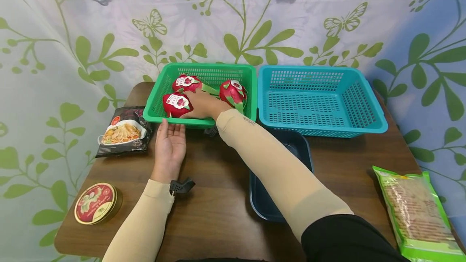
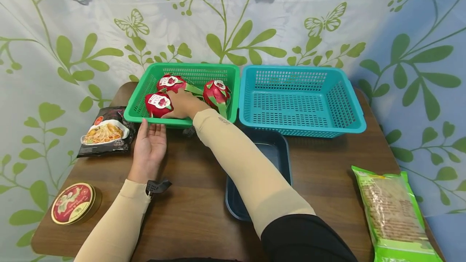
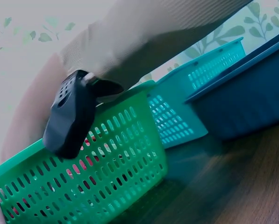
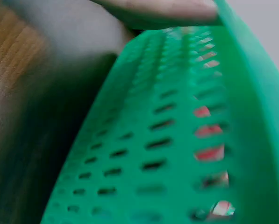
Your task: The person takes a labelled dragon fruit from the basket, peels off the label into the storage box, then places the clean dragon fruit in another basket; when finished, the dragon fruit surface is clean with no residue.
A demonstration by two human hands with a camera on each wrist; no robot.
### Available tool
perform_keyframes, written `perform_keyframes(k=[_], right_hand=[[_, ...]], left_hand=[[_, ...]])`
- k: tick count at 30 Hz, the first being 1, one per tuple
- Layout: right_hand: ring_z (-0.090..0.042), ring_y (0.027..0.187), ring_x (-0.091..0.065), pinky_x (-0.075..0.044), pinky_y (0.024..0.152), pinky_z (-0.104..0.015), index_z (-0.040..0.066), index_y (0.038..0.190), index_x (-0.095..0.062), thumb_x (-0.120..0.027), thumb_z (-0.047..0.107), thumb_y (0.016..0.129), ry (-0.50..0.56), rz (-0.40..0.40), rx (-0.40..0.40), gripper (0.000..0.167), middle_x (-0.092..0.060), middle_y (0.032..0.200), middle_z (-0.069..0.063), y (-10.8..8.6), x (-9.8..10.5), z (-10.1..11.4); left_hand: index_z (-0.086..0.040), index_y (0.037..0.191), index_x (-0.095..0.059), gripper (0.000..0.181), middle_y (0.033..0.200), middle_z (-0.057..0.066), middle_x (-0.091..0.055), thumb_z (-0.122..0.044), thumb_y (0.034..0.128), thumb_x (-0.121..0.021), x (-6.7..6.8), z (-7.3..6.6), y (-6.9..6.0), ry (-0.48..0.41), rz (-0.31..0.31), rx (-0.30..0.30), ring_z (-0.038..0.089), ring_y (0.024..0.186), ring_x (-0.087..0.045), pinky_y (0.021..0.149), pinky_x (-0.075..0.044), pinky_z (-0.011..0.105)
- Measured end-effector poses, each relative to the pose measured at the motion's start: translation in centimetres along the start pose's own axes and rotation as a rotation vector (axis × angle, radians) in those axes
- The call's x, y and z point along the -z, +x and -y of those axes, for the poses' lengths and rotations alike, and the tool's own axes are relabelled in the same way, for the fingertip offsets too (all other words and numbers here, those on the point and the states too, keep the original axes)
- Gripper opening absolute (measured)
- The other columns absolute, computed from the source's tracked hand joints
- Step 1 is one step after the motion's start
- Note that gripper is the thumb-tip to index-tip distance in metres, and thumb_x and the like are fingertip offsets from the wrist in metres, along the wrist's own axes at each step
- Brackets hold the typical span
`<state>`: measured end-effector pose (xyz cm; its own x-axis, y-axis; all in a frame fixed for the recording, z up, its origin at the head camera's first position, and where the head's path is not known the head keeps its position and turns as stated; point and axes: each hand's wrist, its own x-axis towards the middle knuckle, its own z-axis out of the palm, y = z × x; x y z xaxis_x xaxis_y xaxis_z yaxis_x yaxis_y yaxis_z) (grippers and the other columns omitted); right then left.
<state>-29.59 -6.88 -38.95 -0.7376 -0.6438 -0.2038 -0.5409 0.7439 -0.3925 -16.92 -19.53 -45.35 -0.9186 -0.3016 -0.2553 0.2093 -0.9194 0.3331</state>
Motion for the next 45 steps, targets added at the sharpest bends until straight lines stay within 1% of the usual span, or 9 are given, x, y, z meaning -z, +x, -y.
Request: perform_keyframes(k=[5,11,15,19,23,29,34,39,45], right_hand=[[-0.032,0.14,-0.046,-0.045,0.111,-0.039,0.008,0.166,-0.017,-0.069,0.067,0.092,0.009,-0.026,-0.087,0.108,-0.036,0.16,-0.019,0.8,-0.7,1.0],[-0.03,0.136,-0.051,-0.049,0.107,-0.037,0.009,0.165,-0.022,-0.075,0.063,0.091,0.025,-0.089,-0.124,0.106,-0.042,0.157,-0.017,1.2,-1.1,1.4],[-0.03,0.131,-0.054,-0.052,0.103,-0.041,0.011,0.164,-0.025,-0.077,0.062,0.089,0.023,-0.115,-0.141,0.104,-0.044,0.154,-0.016,1.0,-1.2,1.4],[-0.036,0.128,-0.054,-0.053,0.1,-0.049,0.015,0.164,-0.027,-0.078,0.065,0.087,0.005,-0.134,-0.181,0.105,-0.042,0.154,-0.016,1.0,-1.4,1.4],[-0.039,0.129,-0.053,-0.053,0.1,-0.049,0.018,0.163,-0.03,-0.08,0.063,0.085,-0.011,-0.163,-0.204,0.103,-0.041,0.155,-0.017,1.0,-1.5,1.4],[-0.031,0.127,-0.052,-0.055,0.097,-0.045,0.02,0.161,-0.035,-0.084,0.06,0.083,-0.043,-0.205,-0.189,0.1,-0.046,0.15,-0.01,0.5,-1.3,1.1],[-0.028,0.124,-0.054,-0.055,0.096,-0.044,0.02,0.156,-0.041,-0.085,0.063,0.08,-0.069,-0.258,-0.182,0.097,-0.051,0.144,-0.009,0.3,-1.2,0.8],[-0.026,0.119,-0.056,-0.055,0.096,-0.041,0.018,0.155,-0.041,-0.084,0.065,0.079,-0.058,-0.296,-0.17,0.099,-0.051,0.14,-0.009,-0.1,-0.8,0.8],[-0.025,0.113,-0.055,-0.056,0.088,-0.036,0.017,0.153,-0.041,-0.085,0.061,0.08,0.015,-0.353,-0.09,0.096,-0.052,0.134,-0.007,-1.8,0.8,1.8]], left_hand=[[-0.01,0.124,-0.046,0.023,0.106,0.011,-0.055,-0.019,0.1088,-0.059,-0.1,0.2,-0.1,0.012,0.013,-0.007,0.022,0.097,-0.058,0.089,-0.056,0.033],[-0.009,0.125,-0.046,0.022,0.106,0.011,-0.055,-0.018,0.1091,-0.059,-0.1,0.1,0.1,0.007,0.02,-0.013,0.022,0.097,-0.057,0.089,-0.056,0.033],[-0.009,0.126,-0.045,0.022,0.107,0.011,-0.054,-0.018,0.1099,-0.057,0.0,0.1,0.2,0.009,0.024,-0.008,0.022,0.098,-0.057,0.091,-0.056,0.033],[-0.008,0.125,-0.046,0.022,0.107,0.012,-0.055,-0.018,0.1095,-0.058,0.1,0.1,0.1,0.013,0.014,-0.007,0.023,0.098,-0.057,0.091,-0.056,0.034],[-0.007,0.124,-0.047,0.022,0.105,0.012,-0.056,-0.018,0.109,-0.059,0.2,0.1,0.1,0.024,0.011,-0.016,0.023,0.096,-0.058,0.089,-0.057,0.034],[-0.007,0.122,-0.048,0.019,0.104,0.012,-0.057,-0.017,0.1096,-0.057,0.1,0.0,0.1,0.025,0.013,-0.01,0.022,0.094,-0.059,0.087,-0.057,0.034],[-0.007,0.12,-0.049,0.018,0.102,0.012,-0.057,-0.017,0.1093,-0.058,0.1,0.2,0.1,0.038,0.019,-0.021,0.023,0.092,-0.059,0.086,-0.058,0.034],[-0.005,0.117,-0.049,0.017,0.1,0.012,-0.058,-0.016,0.1085,-0.06,0.2,0.3,0.1,0.035,0.032,-0.033,0.023,0.091,-0.06,0.085,-0.058,0.034],[-0.004,0.116,-0.05,0.015,0.098,0.013,-0.059,-0.015,0.1089,-0.058,0.1,0.2,0.2,0.02,0.048,-0.054,0.024,0.09,-0.06,0.083,-0.058,0.034]])
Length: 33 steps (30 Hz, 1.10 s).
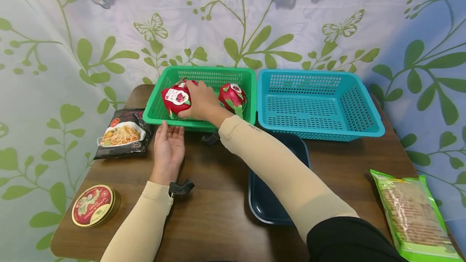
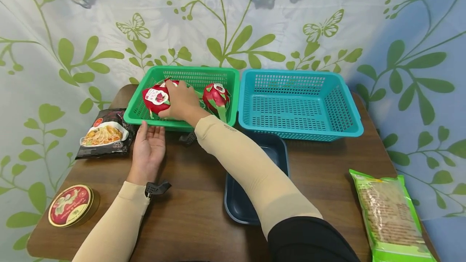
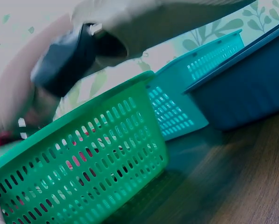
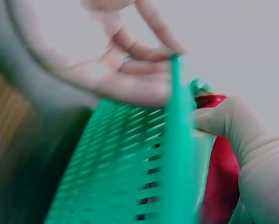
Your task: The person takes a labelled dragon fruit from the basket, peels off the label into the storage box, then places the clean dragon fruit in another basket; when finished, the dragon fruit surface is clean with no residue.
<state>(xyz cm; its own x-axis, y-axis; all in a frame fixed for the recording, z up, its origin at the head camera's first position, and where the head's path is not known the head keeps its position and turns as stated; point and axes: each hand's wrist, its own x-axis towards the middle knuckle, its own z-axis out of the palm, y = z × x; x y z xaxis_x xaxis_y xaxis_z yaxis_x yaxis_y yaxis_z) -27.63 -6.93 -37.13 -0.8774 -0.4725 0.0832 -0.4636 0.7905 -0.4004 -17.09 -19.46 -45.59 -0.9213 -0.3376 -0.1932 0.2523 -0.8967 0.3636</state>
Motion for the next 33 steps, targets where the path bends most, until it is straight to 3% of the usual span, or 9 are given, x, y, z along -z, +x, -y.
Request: perform_keyframes(k=[4,10,15,18,21,23,25,28,33], right_hand=[[-0.021,0.113,-0.055,-0.057,0.084,-0.03,0.017,0.148,-0.043,-0.088,0.056,0.079,0.076,-0.044,0.064,0.091,-0.053,0.131,-0.006,-1.6,2.2,0.6],[-0.018,0.117,-0.055,-0.057,0.084,-0.028,0.012,0.148,-0.045,-0.091,0.052,0.079,0.155,-0.036,0.159,0.092,-0.053,0.133,-0.007,-5.7,5.1,1.6],[-0.016,0.12,-0.053,-0.056,0.084,-0.025,0.012,0.145,-0.049,-0.092,0.05,0.077,0.184,-0.018,0.266,0.09,-0.056,0.133,-0.005,-9.3,5.7,1.7],[-0.014,0.117,-0.053,-0.055,0.081,-0.023,0.013,0.143,-0.05,-0.093,0.048,0.075,0.222,0.021,0.297,0.088,-0.058,0.13,-0.003,-11.4,5.3,1.4],[-0.013,0.114,-0.053,-0.056,0.079,-0.022,0.014,0.142,-0.05,-0.095,0.045,0.074,0.259,0.089,0.288,0.087,-0.057,0.127,-0.001,-13.1,4.5,1.0],[-0.013,0.114,-0.053,-0.056,0.078,-0.022,0.014,0.142,-0.05,-0.096,0.044,0.074,0.279,0.137,0.279,0.087,-0.057,0.128,-0.001,-14.0,3.9,0.7],[-0.014,0.116,-0.052,-0.056,0.078,-0.022,0.014,0.142,-0.05,-0.096,0.043,0.074,0.293,0.183,0.271,0.087,-0.057,0.129,-0.001,-14.6,3.3,0.3],[-0.014,0.116,-0.053,-0.056,0.078,-0.021,0.014,0.142,-0.05,-0.095,0.043,0.075,0.295,0.232,0.27,0.086,-0.057,0.129,-0.002,-15.4,2.4,-0.2],[-0.014,0.112,-0.054,-0.055,0.078,-0.022,0.014,0.142,-0.051,-0.094,0.044,0.075,0.259,0.266,0.265,0.086,-0.059,0.127,-0.001,-15.8,1.3,-1.3]], left_hand=[[-0.004,0.118,-0.05,0.016,0.099,0.013,-0.06,-0.015,0.1099,-0.056,0.2,-0.1,0.1,0.005,0.01,0.008,0.024,0.09,-0.061,0.084,-0.058,0.034],[-0.002,0.117,-0.053,0.015,0.098,0.014,-0.062,-0.013,0.1091,-0.059,0.2,-0.2,0.0,-0.001,0.01,-0.005,0.024,0.087,-0.064,0.083,-0.06,0.034],[0.001,0.132,-0.054,0.023,0.126,0.016,-0.063,-0.004,0.1098,-0.056,0.4,-0.7,-0.6,0.014,0.087,0.009,0.024,0.111,-0.064,0.093,-0.057,0.034],[-0.001,0.145,-0.048,0.038,0.142,0.015,-0.055,-0.007,0.109,-0.057,0.7,-1.2,-0.9,0.153,0.129,0.023,0.026,0.13,-0.055,0.101,-0.053,0.035],[-0.005,0.146,-0.044,0.048,0.144,0.014,-0.053,-0.021,0.1065,-0.065,1.1,-1.8,-1.0,0.338,0.079,0.038,0.026,0.131,-0.052,0.099,-0.054,0.034],[-0.006,0.146,-0.042,0.052,0.145,0.015,-0.051,-0.025,0.1054,-0.068,1.2,-2.1,-0.9,0.4,0.048,0.058,0.026,0.128,-0.054,0.099,-0.054,0.033],[-0.007,0.144,-0.041,0.053,0.144,0.016,-0.052,-0.028,0.1043,-0.069,1.3,-2.2,-0.6,0.381,0.026,0.079,0.026,0.124,-0.058,0.1,-0.053,0.034],[-0.004,0.15,-0.036,0.056,0.144,0.018,-0.052,-0.022,0.1057,-0.065,1.4,-2.1,-0.3,0.275,0.056,0.088,0.028,0.124,-0.06,0.105,-0.05,0.037],[0.0,0.143,-0.04,0.047,0.126,0.018,-0.063,-0.015,0.1055,-0.064,1.5,-1.8,0.1,0.146,0.074,0.069,0.029,0.112,-0.064,0.104,-0.051,0.04]])
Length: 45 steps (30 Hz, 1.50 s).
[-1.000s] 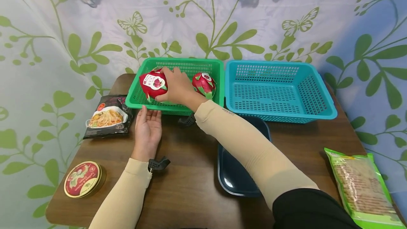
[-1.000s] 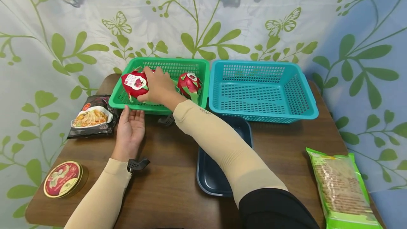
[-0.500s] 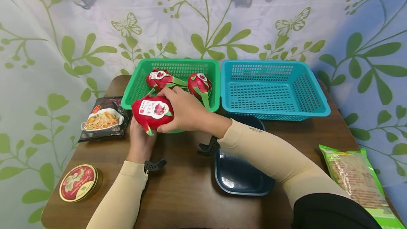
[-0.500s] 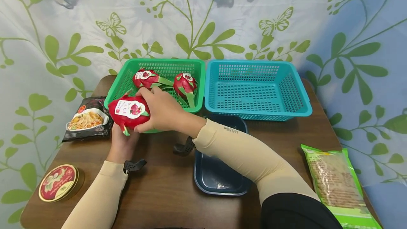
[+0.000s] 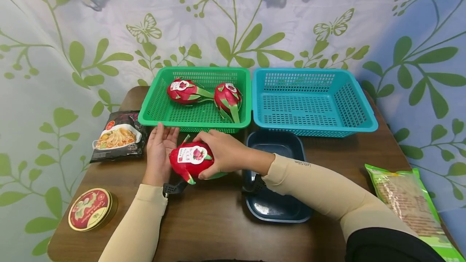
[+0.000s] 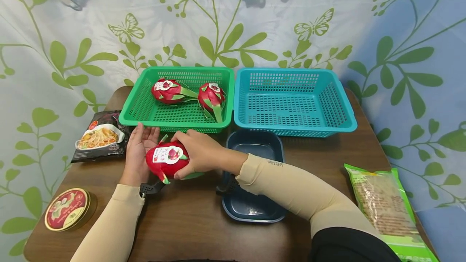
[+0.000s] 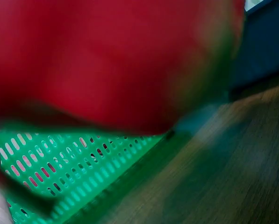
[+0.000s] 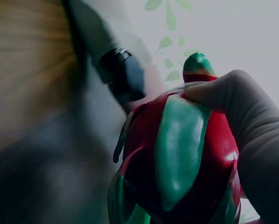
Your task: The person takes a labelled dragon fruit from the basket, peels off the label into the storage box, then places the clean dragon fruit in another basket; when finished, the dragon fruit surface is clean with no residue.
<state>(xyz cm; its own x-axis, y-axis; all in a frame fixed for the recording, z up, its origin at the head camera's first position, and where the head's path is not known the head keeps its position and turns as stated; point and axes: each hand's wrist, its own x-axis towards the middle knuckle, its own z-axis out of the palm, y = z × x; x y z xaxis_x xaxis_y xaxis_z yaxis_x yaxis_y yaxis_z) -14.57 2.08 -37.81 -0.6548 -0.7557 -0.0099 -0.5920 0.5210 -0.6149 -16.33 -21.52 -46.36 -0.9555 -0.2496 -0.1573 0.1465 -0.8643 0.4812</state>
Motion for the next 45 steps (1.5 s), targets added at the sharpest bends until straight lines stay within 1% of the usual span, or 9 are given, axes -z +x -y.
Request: perform_keyframes(k=[7,14,22,25,29,32,36,39,45], right_hand=[[-0.015,0.112,-0.055,-0.055,0.079,-0.023,0.013,0.14,-0.051,-0.094,0.044,0.075,-0.005,0.034,-0.048,0.084,-0.06,0.126,-0.002,0.4,-0.8,-1.6],[-0.015,0.108,-0.056,-0.055,0.08,-0.025,0.014,0.137,-0.051,-0.093,0.049,0.076,-0.068,0.095,-0.072,0.082,-0.061,0.121,-0.002,0.9,-1.2,-2.1],[-0.015,0.11,-0.057,-0.055,0.081,-0.023,0.012,0.137,-0.048,-0.092,0.05,0.078,-0.04,0.151,-0.059,0.082,-0.061,0.123,-0.001,0.6,-0.4,-2.6],[-0.015,0.111,-0.057,-0.054,0.082,-0.023,0.012,0.138,-0.048,-0.092,0.05,0.079,-0.023,0.17,-0.046,0.083,-0.061,0.124,-0.002,0.6,-0.2,-2.9],[-0.015,0.112,-0.057,-0.054,0.085,-0.024,0.012,0.14,-0.047,-0.092,0.05,0.079,-0.011,0.187,-0.044,0.085,-0.06,0.126,-0.002,0.5,0.0,-3.3],[-0.015,0.114,-0.057,-0.054,0.087,-0.025,0.011,0.143,-0.046,-0.091,0.05,0.08,-0.014,0.194,-0.045,0.087,-0.06,0.129,-0.003,0.4,0.2,-3.6],[-0.017,0.116,-0.057,-0.054,0.088,-0.025,0.007,0.147,-0.046,-0.09,0.049,0.082,-0.008,0.205,-0.015,0.089,-0.06,0.132,-0.004,0.2,0.5,-3.8],[-0.017,0.12,-0.055,-0.053,0.092,-0.025,0.005,0.151,-0.046,-0.089,0.048,0.084,0.005,0.192,0.025,0.09,-0.059,0.137,-0.004,-0.2,1.0,-4.1],[-0.016,0.124,-0.053,-0.05,0.101,-0.029,0.006,0.141,-0.062,-0.08,0.043,0.095,-0.014,0.075,0.119,0.061,-0.059,0.136,-0.004,-1.0,1.7,-4.5]], left_hand=[[0.002,0.121,-0.051,0.021,0.107,0.02,-0.064,-0.012,0.1076,-0.061,-0.1,0.2,0.4,-0.026,0.012,-0.046,0.028,0.096,-0.065,0.095,-0.057,0.04],[0.001,0.121,-0.052,0.022,0.106,0.019,-0.062,-0.012,0.1071,-0.062,0.0,0.4,0.4,-0.033,0.02,-0.035,0.027,0.094,-0.066,0.094,-0.057,0.039],[0.001,0.119,-0.055,0.022,0.1,0.019,-0.064,-0.018,0.1098,-0.06,0.0,0.6,0.1,0.005,0.037,0.019,0.029,0.093,-0.068,0.095,-0.057,0.042],[0.0,0.115,-0.056,0.025,0.103,0.017,-0.065,-0.025,0.1118,-0.057,0.1,0.9,-0.6,0.166,0.073,0.061,0.03,0.098,-0.067,0.1,-0.054,0.047],[0.004,0.119,-0.057,0.035,0.112,0.016,-0.069,-0.031,0.1131,-0.053,0.2,1.6,-2.0,0.53,0.221,0.036,0.031,0.106,-0.068,0.102,-0.054,0.044],[0.01,0.13,-0.056,0.035,0.126,0.019,-0.067,-0.02,0.1118,-0.052,0.4,1.7,-2.9,0.791,0.42,-0.024,0.033,0.115,-0.064,0.099,-0.054,0.038],[-0.004,0.149,-0.052,0.055,0.147,0.014,-0.054,-0.008,0.0973,-0.07,0.9,1.3,-3.6,1.09,0.677,-0.01,0.033,0.127,-0.052,0.094,-0.057,0.035],[-0.018,0.154,-0.049,0.078,0.151,0.006,-0.05,-0.012,0.085,-0.086,1.1,1.1,-3.9,1.212,0.758,0.05,0.032,0.129,-0.047,0.091,-0.059,0.039],[-0.023,0.155,-0.049,0.087,0.152,0.002,-0.051,-0.016,0.0804,-0.093,0.9,0.8,-4.2,1.23,0.768,0.076,0.034,0.131,-0.046,0.093,-0.058,0.044]])
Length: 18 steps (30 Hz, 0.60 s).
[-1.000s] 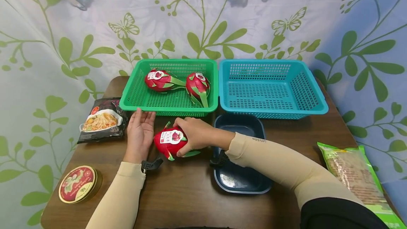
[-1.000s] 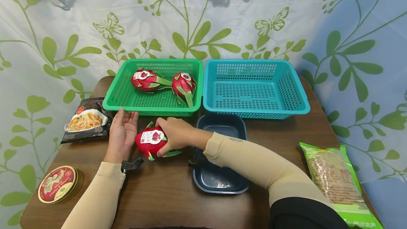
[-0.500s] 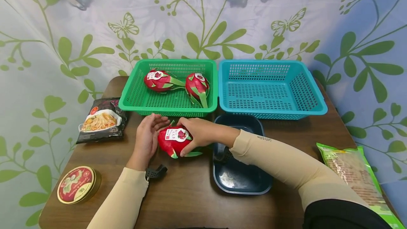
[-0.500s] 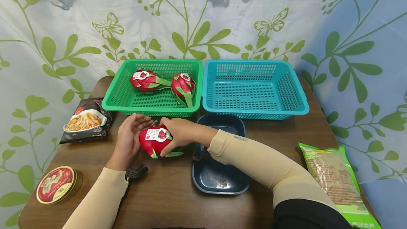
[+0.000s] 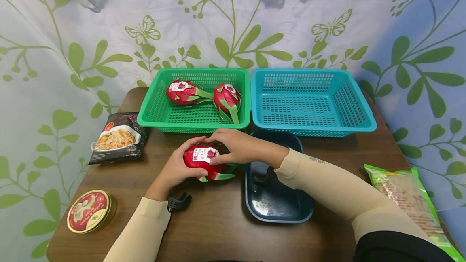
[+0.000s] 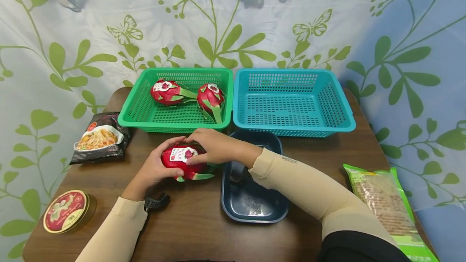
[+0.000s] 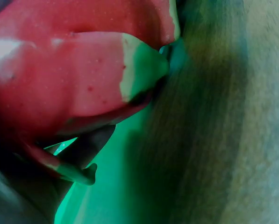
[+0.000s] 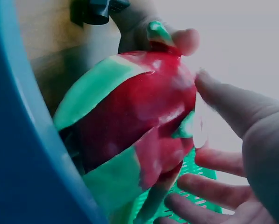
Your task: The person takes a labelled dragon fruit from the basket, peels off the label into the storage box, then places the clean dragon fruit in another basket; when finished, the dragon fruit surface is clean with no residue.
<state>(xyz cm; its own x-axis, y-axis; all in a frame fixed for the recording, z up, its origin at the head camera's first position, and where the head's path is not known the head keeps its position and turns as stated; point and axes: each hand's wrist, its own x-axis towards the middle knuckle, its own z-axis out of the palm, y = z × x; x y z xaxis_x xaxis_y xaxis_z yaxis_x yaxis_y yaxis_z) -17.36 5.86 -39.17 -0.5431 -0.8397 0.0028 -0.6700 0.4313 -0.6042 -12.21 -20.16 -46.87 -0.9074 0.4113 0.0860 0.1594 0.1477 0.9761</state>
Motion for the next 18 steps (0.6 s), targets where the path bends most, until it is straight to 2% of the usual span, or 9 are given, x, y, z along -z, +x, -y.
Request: perform_keyframes(k=[3,6,12,18], right_hand=[[-0.018,0.116,-0.057,-0.053,0.097,-0.032,0.008,0.125,-0.072,-0.078,0.033,0.099,0.017,-0.056,0.023,0.037,-0.062,0.126,-0.004,-0.4,0.2,0.2],[-0.017,0.109,-0.059,-0.055,0.093,-0.031,0.01,0.114,-0.076,-0.078,0.027,0.099,0.034,-0.106,0.029,0.023,-0.063,0.118,-0.002,-0.5,0.0,0.4],[-0.014,0.102,-0.06,-0.055,0.086,-0.025,0.011,0.108,-0.077,-0.079,0.021,0.098,0.073,-0.177,0.0,0.014,-0.066,0.11,0.0,-0.4,-0.5,0.8],[-0.015,0.098,-0.06,-0.055,0.08,-0.025,0.012,0.102,-0.076,-0.077,0.019,0.1,0.124,-0.178,-0.109,0.008,-0.066,0.106,0.001,0.0,-0.3,1.4]], left_hand=[[-0.022,0.155,-0.049,0.086,0.153,0.002,-0.051,-0.015,0.081,-0.092,-0.1,-0.2,0.0,-0.005,0.007,-0.015,0.033,0.132,-0.047,0.093,-0.058,0.044],[-0.022,0.155,-0.048,0.086,0.154,0.001,-0.051,-0.014,0.0815,-0.092,-0.1,-0.3,-0.1,-0.009,0.01,-0.017,0.033,0.132,-0.047,0.093,-0.058,0.044],[-0.022,0.155,-0.049,0.085,0.154,0.001,-0.051,-0.014,0.0819,-0.091,0.0,-0.2,-0.2,-0.014,0.01,-0.014,0.034,0.133,-0.046,0.093,-0.058,0.043],[-0.022,0.155,-0.049,0.086,0.154,0.002,-0.051,-0.014,0.0819,-0.092,-0.1,-0.3,-0.2,-0.015,0.01,-0.012,0.035,0.133,-0.046,0.092,-0.059,0.044]])
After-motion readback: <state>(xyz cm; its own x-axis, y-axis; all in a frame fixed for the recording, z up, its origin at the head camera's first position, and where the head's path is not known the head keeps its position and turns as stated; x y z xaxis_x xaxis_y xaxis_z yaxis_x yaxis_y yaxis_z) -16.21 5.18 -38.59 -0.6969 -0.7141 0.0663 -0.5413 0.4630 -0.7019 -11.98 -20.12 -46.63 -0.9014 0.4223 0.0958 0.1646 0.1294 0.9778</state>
